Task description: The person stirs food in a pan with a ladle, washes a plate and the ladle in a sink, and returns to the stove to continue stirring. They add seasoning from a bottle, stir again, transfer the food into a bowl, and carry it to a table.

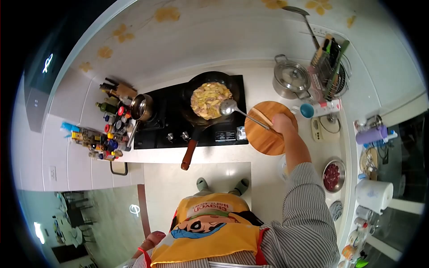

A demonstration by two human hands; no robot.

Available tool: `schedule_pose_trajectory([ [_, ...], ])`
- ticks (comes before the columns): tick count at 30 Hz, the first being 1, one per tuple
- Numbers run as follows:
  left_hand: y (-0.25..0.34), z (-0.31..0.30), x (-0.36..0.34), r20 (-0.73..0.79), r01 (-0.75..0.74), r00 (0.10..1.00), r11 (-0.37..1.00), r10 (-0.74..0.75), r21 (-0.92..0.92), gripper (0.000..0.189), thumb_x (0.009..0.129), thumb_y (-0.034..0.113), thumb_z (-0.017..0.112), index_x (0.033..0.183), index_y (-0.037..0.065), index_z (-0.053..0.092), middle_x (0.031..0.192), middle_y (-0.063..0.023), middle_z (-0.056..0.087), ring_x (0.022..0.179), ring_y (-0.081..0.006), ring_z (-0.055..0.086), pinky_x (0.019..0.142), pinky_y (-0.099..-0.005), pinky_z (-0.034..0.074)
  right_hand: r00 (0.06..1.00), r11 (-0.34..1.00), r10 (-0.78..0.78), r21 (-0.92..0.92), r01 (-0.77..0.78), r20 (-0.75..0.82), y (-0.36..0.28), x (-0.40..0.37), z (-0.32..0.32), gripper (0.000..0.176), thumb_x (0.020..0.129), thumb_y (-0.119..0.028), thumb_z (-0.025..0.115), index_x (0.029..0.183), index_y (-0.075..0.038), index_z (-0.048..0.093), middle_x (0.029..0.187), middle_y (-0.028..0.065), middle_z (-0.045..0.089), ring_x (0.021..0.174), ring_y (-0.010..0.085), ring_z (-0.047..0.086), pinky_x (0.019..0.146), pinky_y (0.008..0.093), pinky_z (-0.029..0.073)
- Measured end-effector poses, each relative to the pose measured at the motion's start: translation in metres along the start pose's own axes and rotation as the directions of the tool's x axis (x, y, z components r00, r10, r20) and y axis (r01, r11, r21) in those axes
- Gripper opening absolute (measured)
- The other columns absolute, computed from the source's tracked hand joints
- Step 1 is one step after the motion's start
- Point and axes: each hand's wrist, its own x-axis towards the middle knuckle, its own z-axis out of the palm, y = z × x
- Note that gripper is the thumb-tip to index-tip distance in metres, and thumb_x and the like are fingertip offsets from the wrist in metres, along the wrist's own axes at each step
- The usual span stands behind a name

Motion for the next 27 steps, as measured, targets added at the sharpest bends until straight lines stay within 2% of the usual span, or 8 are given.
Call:
schedule_pose_trajectory([
  [4,-0.005,0.022,0.006,0.206,-0.048,0.977,0.998,0.057,-0.046,0.036,0.094,0.04,0.064,0.108,0.009,0.076,0.106,-0.0148,0.076,0.101,-0.0291,0.07,0.09,-0.036,0.054,0.998,0.999,-0.026,-0.032,0.024,-0.053,-0.009,-0.007,-0.009,0.026,0.075,-0.019,0.08,0.096,-0.007,0.075,0.101,0.017,0.074,0.098,0.0356,0.069,0.088,0.042,0.056],
  [6,-0.003,0.03,0.008,0.092,-0.123,0.988,0.992,0.122,0.008,0.033,0.095,0.037,0.062,0.105,0.009,0.076,0.108,-0.0146,0.075,0.1,-0.0307,0.07,0.088,-0.0375,0.054,0.993,0.999,-0.035,0.001,0.035,-0.112,-0.01,-0.004,-0.006,0.024,0.074,-0.018,0.08,0.095,-0.007,0.074,0.1,0.0173,0.073,0.097,0.036,0.069,0.087,0.0425,0.056],
  [10,0.007,0.021,0.01,0.143,-0.183,0.975,0.979,0.168,0.095,0.033,0.096,0.037,0.061,0.106,0.009,0.075,0.111,-0.0152,0.075,0.101,-0.0306,0.07,0.089,-0.0369,0.054,0.98,0.999,0.021,0.045,-0.012,-0.2,-0.018,-0.016,-0.006,0.023,0.074,-0.019,0.079,0.092,-0.006,0.071,0.096,0.0173,0.072,0.093,0.0372,0.068,0.084,0.0425,0.055],
  [13,0.024,0.008,-0.012,-0.115,-0.042,0.993,0.981,0.021,-0.19,0.036,0.096,0.034,0.063,0.115,0.005,0.074,0.11,-0.0152,0.075,0.103,-0.0269,0.069,0.091,-0.0345,0.054,0.966,0.992,0.088,0.114,-0.062,-0.245,-0.017,-0.023,-0.001,0.022,0.078,-0.02,0.075,0.095,-0.006,0.071,0.098,0.017,0.072,0.095,0.0376,0.068,0.084,0.0438,0.055],
  [16,-0.069,0.033,0.048,-0.021,-0.108,0.994,0.935,0.107,-0.339,0.037,0.095,0.033,0.065,0.115,0.004,0.074,0.105,-0.014,0.076,0.099,-0.0245,0.07,0.089,-0.0344,0.055,0.955,0.99,0.082,0.132,-0.046,-0.286,-0.012,-0.025,0.005,0.02,0.082,-0.021,0.072,0.097,-0.007,0.071,0.101,0.0169,0.072,0.098,0.0382,0.067,0.085,0.0458,0.055],
  [20,-0.058,0.022,0.041,-0.023,-0.048,0.999,0.93,0.043,-0.365,0.037,0.095,0.035,0.066,0.115,0.004,0.075,0.102,-0.0134,0.076,0.095,-0.0236,0.071,0.086,-0.0351,0.056,0.916,0.992,-0.017,0.111,0.067,-0.401,-0.003,-0.02,0.019,0.018,0.083,-0.02,0.072,0.091,-0.004,0.069,0.092,0.0175,0.071,0.09,0.0387,0.067,0.078,0.0454,0.054],
  [23,-0.051,0.016,0.045,-0.055,-0.116,0.993,0.966,0.107,-0.232,0.038,0.095,0.036,0.066,0.114,0.004,0.075,0.1,-0.0134,0.076,0.091,-0.0233,0.071,0.084,-0.0356,0.056,0.897,0.977,-0.03,0.175,0.119,-0.44,-0.008,-0.028,0.017,0.016,0.085,-0.019,0.072,0.09,-0.003,0.069,0.092,0.0177,0.071,0.09,0.039,0.066,0.077,0.0454,0.054],
  [27,-0.05,0.014,0.051,-0.07,-0.173,0.984,0.96,0.161,-0.22,0.037,0.095,0.036,0.066,0.114,0.005,0.075,0.1,-0.0136,0.076,0.092,-0.0241,0.071,0.084,-0.0357,0.056,0.926,0.972,0.003,0.217,0.086,-0.377,-0.019,-0.033,0.01,0.014,0.089,-0.02,0.066,0.095,-0.007,0.07,0.099,0.0172,0.071,0.096,0.0409,0.066,0.083,0.0484,0.054],
])
